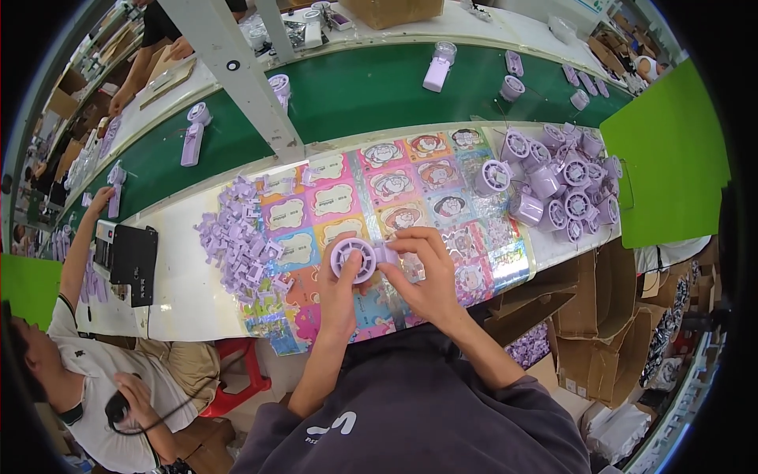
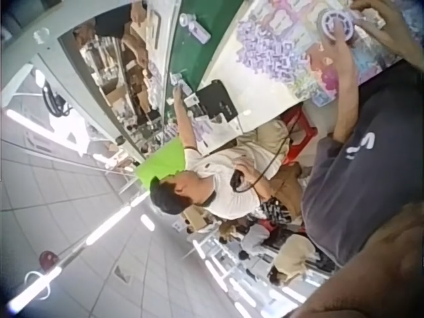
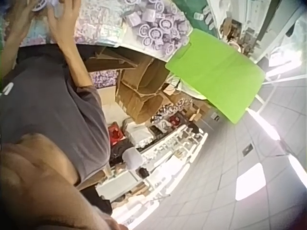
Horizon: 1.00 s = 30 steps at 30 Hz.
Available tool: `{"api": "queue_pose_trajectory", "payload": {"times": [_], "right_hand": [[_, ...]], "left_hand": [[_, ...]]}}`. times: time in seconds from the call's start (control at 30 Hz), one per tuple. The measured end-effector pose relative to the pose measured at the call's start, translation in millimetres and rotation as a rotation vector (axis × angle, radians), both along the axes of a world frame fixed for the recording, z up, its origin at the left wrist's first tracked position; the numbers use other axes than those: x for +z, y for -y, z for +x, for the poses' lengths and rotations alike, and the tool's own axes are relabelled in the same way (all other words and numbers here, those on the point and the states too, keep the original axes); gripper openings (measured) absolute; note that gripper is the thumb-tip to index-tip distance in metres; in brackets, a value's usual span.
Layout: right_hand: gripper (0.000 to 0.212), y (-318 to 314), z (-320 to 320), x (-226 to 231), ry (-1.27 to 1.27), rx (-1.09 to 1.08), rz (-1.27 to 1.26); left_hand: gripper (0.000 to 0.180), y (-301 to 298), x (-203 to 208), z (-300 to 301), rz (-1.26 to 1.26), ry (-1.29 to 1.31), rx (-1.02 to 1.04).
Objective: The person assembles small purple plastic hand fans by hand at an industrial assembly line, combining plastic housings, fan blades, and internal components.
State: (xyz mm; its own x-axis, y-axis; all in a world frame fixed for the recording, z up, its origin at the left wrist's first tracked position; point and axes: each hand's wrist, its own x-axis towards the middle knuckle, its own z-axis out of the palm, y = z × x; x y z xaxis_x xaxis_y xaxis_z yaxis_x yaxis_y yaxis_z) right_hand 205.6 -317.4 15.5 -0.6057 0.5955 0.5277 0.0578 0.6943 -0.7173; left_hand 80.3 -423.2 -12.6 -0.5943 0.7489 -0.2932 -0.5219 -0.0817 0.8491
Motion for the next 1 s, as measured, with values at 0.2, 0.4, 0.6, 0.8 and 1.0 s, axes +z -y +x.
{"api": "queue_pose_trajectory", "payload": {"times": [0.2, 0.4, 0.6, 0.8, 1.0], "right_hand": [[0.033, 10, -1, -11, -0.182, 0.033, -0.866], [0.032, 1, 10, -16, 0.039, 0.071, -0.563], [0.030, 4, 19, -20, 0.070, 0.101, -0.605], [0.026, 0, 25, -18, 0.175, 0.148, -0.507], [0.026, -3, 26, -25, 0.135, 0.140, -0.664]], "left_hand": [[0.046, 1, 5, 3, 0.143, -0.025, -0.017], [0.028, 1, -14, -9, 0.059, -0.136, -0.296], [0.015, -7, -31, 8, 0.018, -0.433, -0.191], [0.008, -3, -35, 13, 0.135, -0.307, -0.111], [0.005, -9, -33, 10, 0.102, -0.310, -0.154]]}}
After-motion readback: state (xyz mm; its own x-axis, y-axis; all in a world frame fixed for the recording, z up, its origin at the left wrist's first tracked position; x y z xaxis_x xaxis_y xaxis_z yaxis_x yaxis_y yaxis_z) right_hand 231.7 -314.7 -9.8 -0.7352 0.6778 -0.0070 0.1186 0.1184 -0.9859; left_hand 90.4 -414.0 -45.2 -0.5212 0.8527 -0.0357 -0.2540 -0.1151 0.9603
